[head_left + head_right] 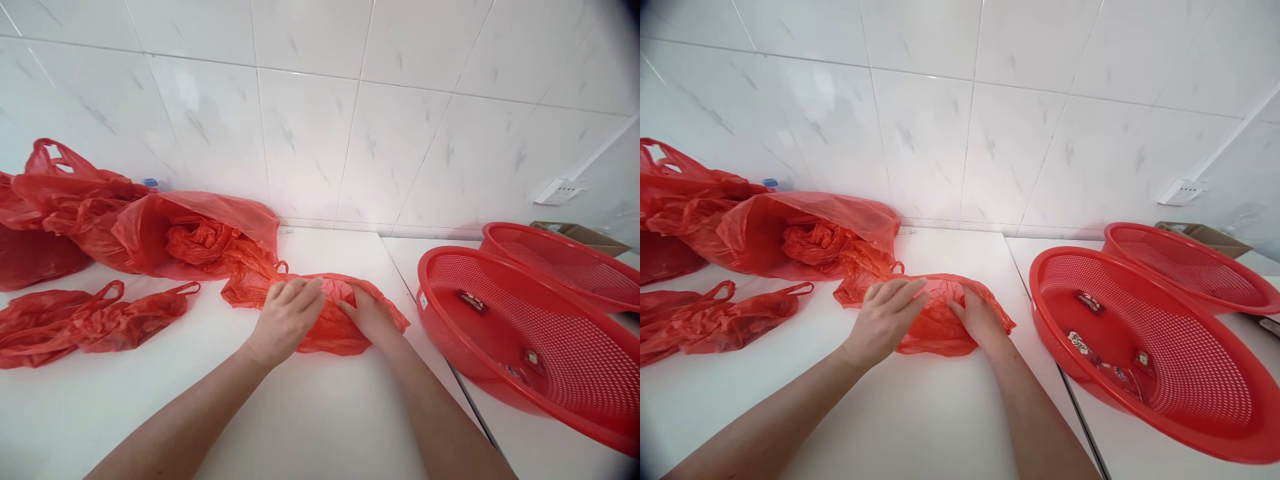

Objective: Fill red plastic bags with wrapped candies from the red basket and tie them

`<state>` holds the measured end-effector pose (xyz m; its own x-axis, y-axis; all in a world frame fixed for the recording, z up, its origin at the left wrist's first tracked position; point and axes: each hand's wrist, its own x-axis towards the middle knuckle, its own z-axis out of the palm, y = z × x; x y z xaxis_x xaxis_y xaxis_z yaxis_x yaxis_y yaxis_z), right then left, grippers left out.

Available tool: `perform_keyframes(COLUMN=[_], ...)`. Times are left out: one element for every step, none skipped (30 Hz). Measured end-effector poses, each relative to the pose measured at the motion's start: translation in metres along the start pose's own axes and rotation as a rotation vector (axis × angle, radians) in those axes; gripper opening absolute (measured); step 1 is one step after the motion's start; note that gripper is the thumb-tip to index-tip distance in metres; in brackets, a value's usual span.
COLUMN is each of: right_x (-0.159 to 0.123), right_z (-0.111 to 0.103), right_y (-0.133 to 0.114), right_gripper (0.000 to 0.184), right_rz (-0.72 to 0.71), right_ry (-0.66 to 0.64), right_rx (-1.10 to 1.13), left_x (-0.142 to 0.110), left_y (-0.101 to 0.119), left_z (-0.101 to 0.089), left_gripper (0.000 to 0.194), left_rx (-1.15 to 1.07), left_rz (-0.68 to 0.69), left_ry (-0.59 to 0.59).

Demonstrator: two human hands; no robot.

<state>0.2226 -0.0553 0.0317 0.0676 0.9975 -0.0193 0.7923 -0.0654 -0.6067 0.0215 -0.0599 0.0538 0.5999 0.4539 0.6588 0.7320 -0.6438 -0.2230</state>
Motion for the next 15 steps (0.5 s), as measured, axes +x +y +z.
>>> perform_keyframes(right_x=[0.002, 0.003, 0.004, 0.005, 0.005, 0.005, 0.005, 0.004, 0.004, 0.005, 0.006, 0.007, 0.008, 0.01, 0.013], right_z=[0.001, 0.001, 0.001, 0.0, -0.002, -0.005, -0.009, -0.013, -0.018, -0.022, -0.025, -0.027, -0.028, -0.028, -0.027], right_y=[0.001, 0.003, 0.004, 0.006, 0.008, 0.011, 0.014, 0.018, 0.023, 0.028, 0.035, 0.042, 0.049, 0.056, 0.063], right_gripper=[0.046, 0.047, 0.05, 0.053, 0.054, 0.053, 0.05, 0.047, 0.043, 0.041, 0.04, 0.04, 0.04, 0.039, 0.039], right_rz=[0.009, 0.018, 0.026, 0.028, 0.019, 0.003, -0.015, -0.026, -0.024, -0.014, -0.006, -0.003, -0.009, -0.023, -0.044], right_ry=[-0.006, -0.023, -0.046, -0.067, -0.091, -0.123, -0.16, -0.208, -0.261, -0.319, -0.377, -0.43, -0.479, -0.525, -0.564], right_rx=[-0.027, -0.042, -0.039, -0.014, 0.03, 0.084, 0.141, 0.199, 0.256, 0.315, 0.383, 0.464, 0.56, 0.668, 0.784], left_x=[-0.001, -0.002, -0.003, -0.003, -0.004, -0.004, -0.005, -0.005, -0.006, -0.007, -0.008, -0.009, -0.009, -0.01, -0.01], left_y=[0.003, 0.006, 0.009, 0.011, 0.012, 0.012, 0.01, 0.007, 0.003, -0.002, -0.006, -0.01, -0.012, -0.014, -0.015], left_z=[0.001, 0.002, 0.004, 0.006, 0.009, 0.013, 0.017, 0.02, 0.023, 0.026, 0.027, 0.027, 0.027, 0.027, 0.026], left_gripper=[0.024, 0.024, 0.023, 0.022, 0.02, 0.019, 0.021, 0.026, 0.032, 0.035, 0.035, 0.034, 0.033, 0.032, 0.031], left_rx=[-0.023, -0.053, -0.082, -0.105, -0.116, -0.119, -0.116, -0.113, -0.114, -0.123, -0.137, -0.153, -0.166, -0.175, -0.181], left_rz=[0.06, 0.13, 0.196, 0.242, 0.256, 0.232, 0.179, 0.113, 0.053, 0.01, -0.014, -0.024, -0.028, -0.029, -0.028], left_ry=[-0.022, -0.08, -0.159, -0.245, -0.32, -0.375, -0.408, -0.424, -0.434, -0.44, -0.442, -0.442, -0.436, -0.426, -0.416])
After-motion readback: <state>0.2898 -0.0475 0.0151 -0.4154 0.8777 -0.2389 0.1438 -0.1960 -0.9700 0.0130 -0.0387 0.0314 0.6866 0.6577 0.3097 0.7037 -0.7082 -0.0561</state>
